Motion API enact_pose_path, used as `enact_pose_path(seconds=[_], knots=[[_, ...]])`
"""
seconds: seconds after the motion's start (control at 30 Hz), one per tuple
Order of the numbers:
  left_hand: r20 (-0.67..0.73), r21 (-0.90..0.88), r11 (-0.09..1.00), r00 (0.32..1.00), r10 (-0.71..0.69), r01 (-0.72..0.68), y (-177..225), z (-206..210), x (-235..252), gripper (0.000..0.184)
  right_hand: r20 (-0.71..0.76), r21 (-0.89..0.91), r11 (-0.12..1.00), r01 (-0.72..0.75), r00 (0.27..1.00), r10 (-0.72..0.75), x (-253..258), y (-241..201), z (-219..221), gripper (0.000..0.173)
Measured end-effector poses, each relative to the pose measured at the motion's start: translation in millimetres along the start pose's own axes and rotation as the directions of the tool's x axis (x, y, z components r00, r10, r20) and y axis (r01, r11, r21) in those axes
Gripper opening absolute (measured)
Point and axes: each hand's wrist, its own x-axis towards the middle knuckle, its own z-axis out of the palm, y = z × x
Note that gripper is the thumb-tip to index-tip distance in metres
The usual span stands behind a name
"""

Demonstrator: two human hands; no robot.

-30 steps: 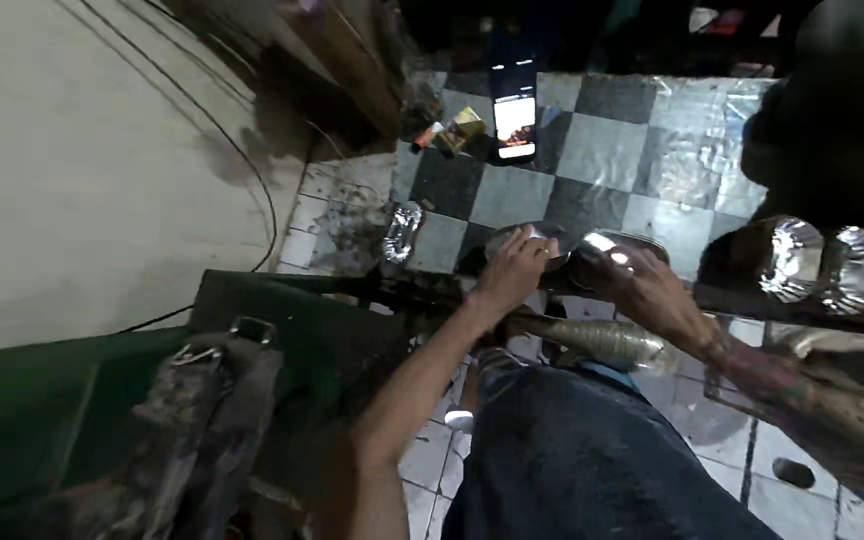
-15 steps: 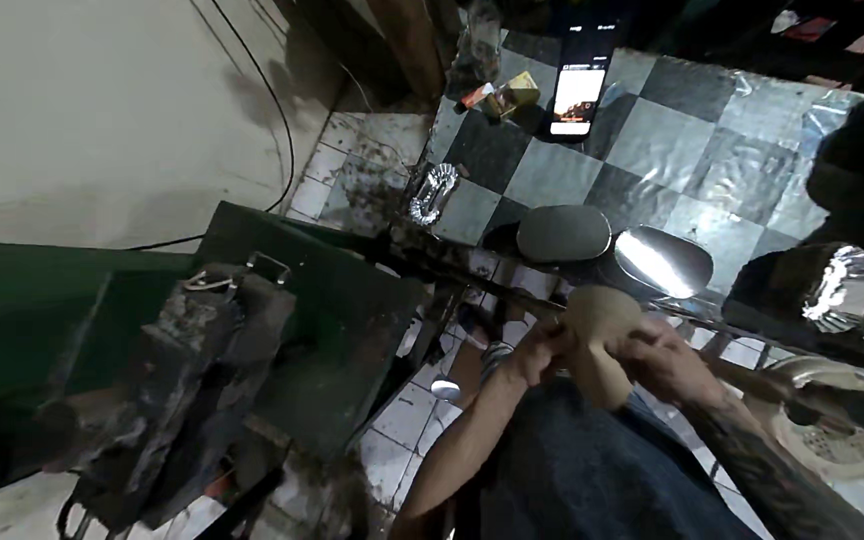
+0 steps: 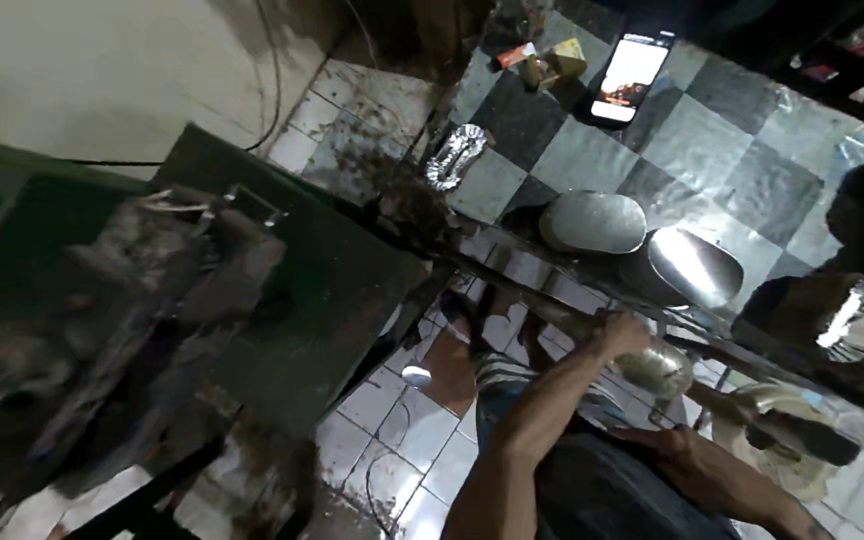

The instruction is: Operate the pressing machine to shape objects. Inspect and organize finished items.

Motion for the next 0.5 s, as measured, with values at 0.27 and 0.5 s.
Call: enact_pose_path(seconds=[0.27, 0.5], knots=[[-0.921, -0.132, 0.923, 0.388, 0.020, -0.360, -25.2, -90.8, -215.5, 0.049, 0.018, -0.322, 0.939, 0.120, 0.993, -0.121, 40.6, -61.1, -44.4, 0.047], [-0.951, -0.089, 0.820, -0.197, -0.239, -0.566, -75.9, -237.1, -288.2, 0.051, -0.158, -0.430, 0.831, 0.352, 0.877, -0.454, 79.7, -163.6, -63.2, 0.039]])
